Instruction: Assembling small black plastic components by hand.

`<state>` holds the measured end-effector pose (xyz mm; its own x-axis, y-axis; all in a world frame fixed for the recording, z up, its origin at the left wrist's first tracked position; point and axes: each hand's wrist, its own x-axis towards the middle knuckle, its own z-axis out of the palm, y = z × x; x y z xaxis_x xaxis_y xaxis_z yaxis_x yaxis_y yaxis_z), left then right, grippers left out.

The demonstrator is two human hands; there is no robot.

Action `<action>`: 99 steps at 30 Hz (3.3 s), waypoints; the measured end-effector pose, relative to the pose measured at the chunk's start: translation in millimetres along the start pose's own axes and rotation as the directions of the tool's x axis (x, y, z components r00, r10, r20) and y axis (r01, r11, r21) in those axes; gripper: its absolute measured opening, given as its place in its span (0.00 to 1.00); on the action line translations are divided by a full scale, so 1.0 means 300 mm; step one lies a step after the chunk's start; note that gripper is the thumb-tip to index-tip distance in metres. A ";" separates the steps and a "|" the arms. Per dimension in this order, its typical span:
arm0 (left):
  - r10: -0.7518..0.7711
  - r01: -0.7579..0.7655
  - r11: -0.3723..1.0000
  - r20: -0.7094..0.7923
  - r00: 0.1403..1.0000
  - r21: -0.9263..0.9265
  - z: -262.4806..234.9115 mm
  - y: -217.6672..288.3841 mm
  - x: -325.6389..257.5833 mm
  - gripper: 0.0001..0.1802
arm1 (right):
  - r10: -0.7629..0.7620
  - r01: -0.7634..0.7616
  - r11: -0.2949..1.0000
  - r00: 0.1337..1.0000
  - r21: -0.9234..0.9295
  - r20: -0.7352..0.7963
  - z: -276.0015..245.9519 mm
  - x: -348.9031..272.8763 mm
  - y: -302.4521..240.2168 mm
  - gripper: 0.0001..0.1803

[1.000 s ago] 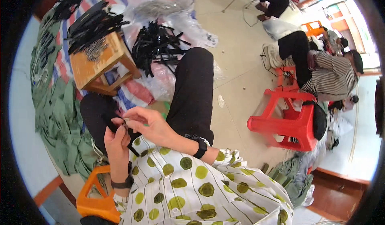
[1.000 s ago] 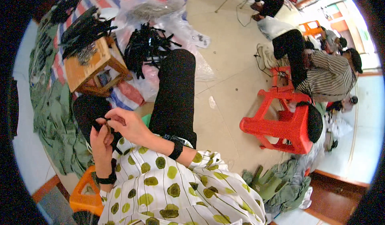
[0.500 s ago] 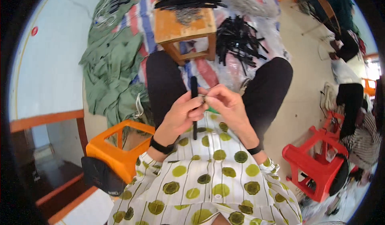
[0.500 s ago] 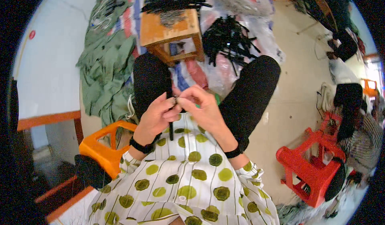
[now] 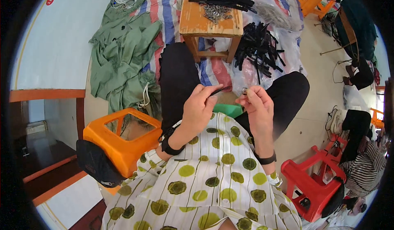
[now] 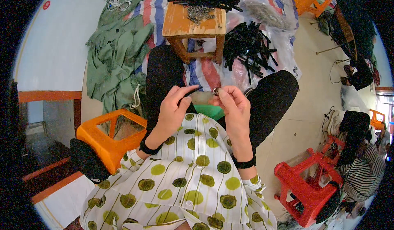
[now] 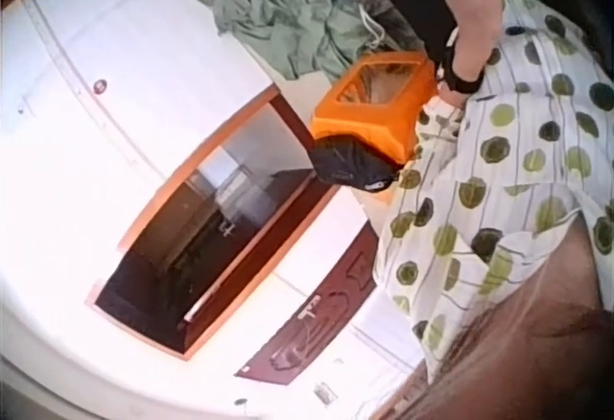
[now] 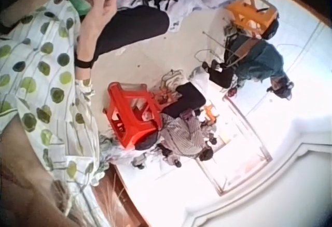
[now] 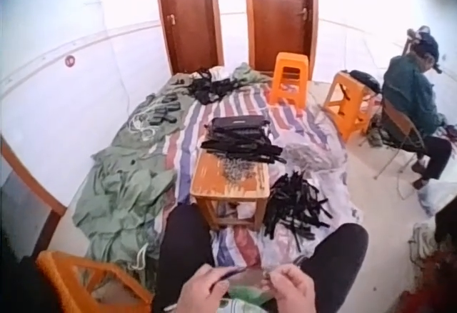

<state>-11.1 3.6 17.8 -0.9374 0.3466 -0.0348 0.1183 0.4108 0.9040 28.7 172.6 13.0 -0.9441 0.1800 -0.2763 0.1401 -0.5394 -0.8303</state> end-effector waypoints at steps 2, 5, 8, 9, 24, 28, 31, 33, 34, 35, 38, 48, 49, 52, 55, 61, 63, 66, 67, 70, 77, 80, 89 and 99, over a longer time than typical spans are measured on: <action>0.021 -0.019 0.996 -0.026 0.999 0.088 0.005 0.003 -0.005 0.16 | -0.054 0.054 0.998 0.998 0.042 0.011 0.003 -0.011 -0.010 0.06; 0.106 -0.105 0.987 0.000 0.994 0.123 0.013 0.001 -0.009 0.16 | 0.012 -0.013 1.000 0.999 0.013 0.044 0.017 -0.017 -0.012 0.06; 0.085 -0.087 0.994 0.034 0.996 0.072 0.024 0.022 -0.002 0.15 | 0.061 -0.061 0.998 0.998 -0.028 0.012 0.007 -0.010 0.002 0.06; 0.148 -0.149 0.986 0.019 0.989 0.077 0.029 0.023 -0.002 0.14 | 0.065 -0.065 0.998 0.998 -0.024 0.010 0.006 -0.010 0.002 0.06; 0.002 0.020 0.985 0.123 0.992 -0.172 0.045 -0.046 -0.010 0.09 | 0.008 -0.007 0.985 1.000 -0.173 0.005 -0.009 -0.015 -0.010 0.06; 0.037 -0.006 0.977 0.141 0.989 -0.212 0.031 -0.039 -0.004 0.10 | 0.113 -0.104 0.986 0.992 -0.128 0.063 -0.017 -0.009 0.012 0.06; 0.053 -0.025 0.986 0.169 0.984 -0.165 0.028 -0.024 -0.005 0.10 | 0.152 -0.140 0.981 0.985 -0.136 0.084 -0.021 -0.003 0.021 0.06; 0.033 -0.006 0.989 0.184 0.982 -0.146 0.024 -0.024 -0.007 0.10 | 0.166 -0.150 0.978 0.981 -0.145 0.103 -0.025 0.001 0.024 0.06; 0.016 0.009 0.992 0.196 0.980 -0.128 0.022 -0.025 -0.008 0.10 | 0.199 -0.186 0.975 0.973 -0.118 0.115 -0.028 0.002 0.027 0.06; 0.016 0.010 0.992 0.198 0.980 -0.129 0.019 -0.027 -0.011 0.10 | 0.232 -0.221 0.971 0.964 -0.091 0.128 -0.033 0.003 0.030 0.06; -0.028 0.093 0.963 0.251 0.968 -0.252 0.005 -0.031 -0.015 0.08 | 0.276 -0.273 0.961 0.947 -0.042 0.164 -0.047 0.005 0.034 0.07; -0.029 0.273 0.729 0.369 0.929 -0.628 0.026 -0.050 -0.014 0.13 | 0.414 -0.426 0.905 0.882 0.005 0.226 -0.042 -0.007 0.088 0.07; 0.028 0.166 0.733 0.273 0.962 -0.660 0.034 -0.054 -0.020 0.12 | 0.405 -0.407 0.913 0.892 -0.032 0.204 -0.040 -0.007 0.092 0.07; 0.058 -0.012 0.939 0.122 0.991 -0.345 0.006 -0.052 -0.023 0.12 | 0.353 -0.341 0.934 0.927 -0.102 0.127 -0.008 -0.016 0.096 0.09; 0.027 -0.018 0.988 0.057 0.998 -0.156 0.013 -0.034 -0.018 0.12 | 0.190 -0.174 0.957 0.981 -0.234 0.047 0.012 -0.025 0.066 0.10; 0.111 -0.109 0.992 0.029 0.993 -0.055 0.023 -0.028 -0.015 0.12 | -0.113 0.123 0.803 0.992 -0.583 0.053 0.052 -0.029 0.072 0.10; 0.106 -0.106 0.993 -0.003 0.994 -0.048 0.028 -0.019 -0.017 0.12 | -0.150 0.141 0.791 0.988 -0.595 0.035 0.064 -0.035 0.074 0.10; 0.123 -0.124 0.992 -0.059 0.991 -0.024 0.036 -0.020 -0.020 0.12 | -0.128 0.100 0.839 0.992 -0.535 -0.014 0.046 -0.026 0.078 0.11; 0.145 -0.147 0.989 -0.080 0.986 -0.023 0.049 -0.022 -0.014 0.11 | -0.067 0.037 0.883 0.997 -0.468 -0.048 0.026 -0.023 0.074 0.11; 0.063 -0.061 0.992 -0.014 0.998 0.115 0.041 -0.033 -0.013 0.10 | -0.030 0.010 0.695 0.999 -0.719 -0.015 0.000 0.002 0.070 0.09; -0.130 0.127 0.983 -0.015 0.991 -0.133 0.005 -0.086 -0.005 0.05 | -0.326 0.499 0.790 0.834 -0.356 0.445 0.767 -0.589 0.136 0.10; -0.190 0.193 0.960 0.038 0.981 -0.200 -0.010 -0.049 -0.009 0.05 | -0.546 0.670 0.730 0.457 0.132 0.702 0.736 -0.472 -0.040 0.10; -0.203 0.224 0.939 0.106 0.973 -0.262 0.021 -0.034 0.013 0.05 | -0.626 0.765 0.601 0.273 0.229 0.731 0.561 -0.333 -0.196 0.17; -0.123 0.121 0.974 -0.001 0.992 -0.191 0.015 -0.022 -0.001 0.07 | -0.683 0.694 0.598 0.178 0.401 0.708 0.660 -0.419 -0.142 0.27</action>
<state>-10.0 4.6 9.8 -0.9451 0.2924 -0.1457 -0.0606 0.2813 0.9577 82.3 10.1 179.1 -0.4756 -0.1822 0.8606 -0.6915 -0.5273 -0.4938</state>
